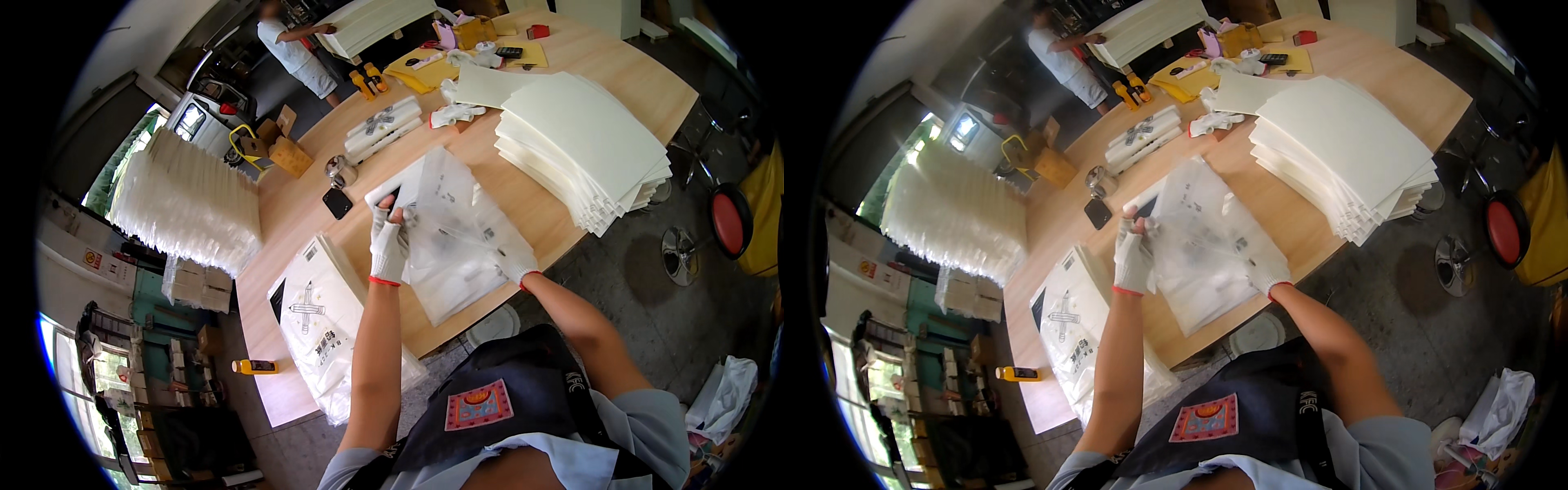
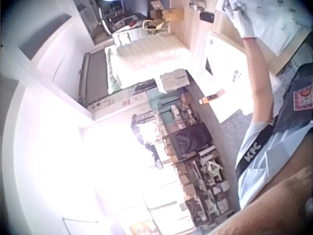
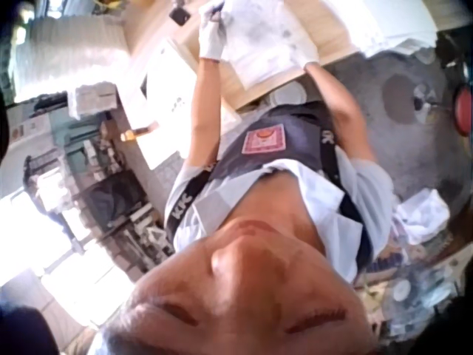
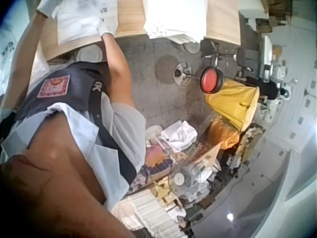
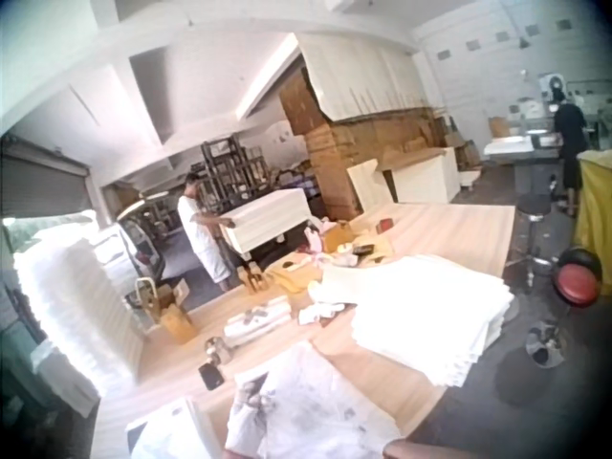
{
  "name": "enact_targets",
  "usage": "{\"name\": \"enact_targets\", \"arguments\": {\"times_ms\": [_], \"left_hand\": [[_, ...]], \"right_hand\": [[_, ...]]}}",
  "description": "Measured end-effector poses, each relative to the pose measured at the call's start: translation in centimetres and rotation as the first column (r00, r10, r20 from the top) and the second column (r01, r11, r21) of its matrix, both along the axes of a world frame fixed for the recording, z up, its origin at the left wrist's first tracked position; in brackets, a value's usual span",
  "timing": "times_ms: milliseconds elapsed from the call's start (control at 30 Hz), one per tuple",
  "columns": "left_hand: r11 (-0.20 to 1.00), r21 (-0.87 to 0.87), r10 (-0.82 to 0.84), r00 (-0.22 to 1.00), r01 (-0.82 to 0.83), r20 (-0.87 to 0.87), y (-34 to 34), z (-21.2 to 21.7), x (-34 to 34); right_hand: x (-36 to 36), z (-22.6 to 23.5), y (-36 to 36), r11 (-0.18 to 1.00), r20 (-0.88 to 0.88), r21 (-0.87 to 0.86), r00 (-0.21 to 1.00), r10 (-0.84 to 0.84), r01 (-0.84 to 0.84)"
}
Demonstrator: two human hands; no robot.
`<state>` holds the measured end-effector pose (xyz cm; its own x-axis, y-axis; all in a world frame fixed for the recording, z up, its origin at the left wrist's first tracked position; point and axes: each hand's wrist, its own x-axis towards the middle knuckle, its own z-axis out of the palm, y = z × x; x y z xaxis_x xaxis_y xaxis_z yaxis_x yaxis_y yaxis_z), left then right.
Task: The person repeatedly picks up stacks of white paper from a table and places them into clear plastic packaging bags. They then fold the top of the bags to seal the contents. The person works continuously on this repetitive packaging task throughout the clip.
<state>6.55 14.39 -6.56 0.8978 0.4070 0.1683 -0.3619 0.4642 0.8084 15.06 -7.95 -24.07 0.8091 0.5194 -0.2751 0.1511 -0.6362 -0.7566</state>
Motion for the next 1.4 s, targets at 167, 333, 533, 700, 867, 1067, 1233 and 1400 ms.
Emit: {"name": "enact_targets", "arguments": {"times_ms": [167,333,533,700,867,1067,1233,1400], "left_hand": [[0.473,0.881,0.217,0.968,0.008,-0.125,-2.3,2.2,-0.1],[0.292,0.956,0.205,0.976,0.016,-0.079,-10.5,3.2,-2.0],[0.643,0.733,-0.061,0.968,0.223,-0.242,-14.2,2.9,-5.9],[0.354,0.902,0.172,0.931,0.247,-0.323,-12.4,2.6,-3.0],[0.011,0.999,0.5,0.866,-0.032,0.023,-3.5,-4.5,-0.9],[0.754,0.608,0.009,0.92,0.251,-0.391,-11.3,-0.9,4.0],[0.703,0.562,-0.332,0.9,0.436,-0.283,-17.9,-1.2,7.4],[0.886,-0.049,-0.423,0.759,0.462,-0.496,-20.1,0.7,7.2]], "right_hand": [[-2.1,14.1,-2.2,0.995,-0.116,-0.049,0.99,0.085,-0.092],[-3.4,14.0,2.9,0.912,0.151,0.408,0.988,-0.027,-0.037],[-2.2,12.3,4.8,0.918,0.423,0.341,0.905,0.042,-0.202],[0.0,8.6,-3.0,0.972,0.511,0.047,0.842,0.173,-0.229],[-1.5,17.0,-15.3,0.995,0.66,-0.078,0.745,0.094,-0.056],[6.0,18.8,-23.4,0.913,0.898,-0.314,0.393,0.196,0.26],[6.8,21.5,-23.5,0.94,0.919,-0.329,0.26,0.297,0.09],[-3.0,23.4,-17.1,0.945,0.868,-0.278,0.376,0.325,-0.174]]}}
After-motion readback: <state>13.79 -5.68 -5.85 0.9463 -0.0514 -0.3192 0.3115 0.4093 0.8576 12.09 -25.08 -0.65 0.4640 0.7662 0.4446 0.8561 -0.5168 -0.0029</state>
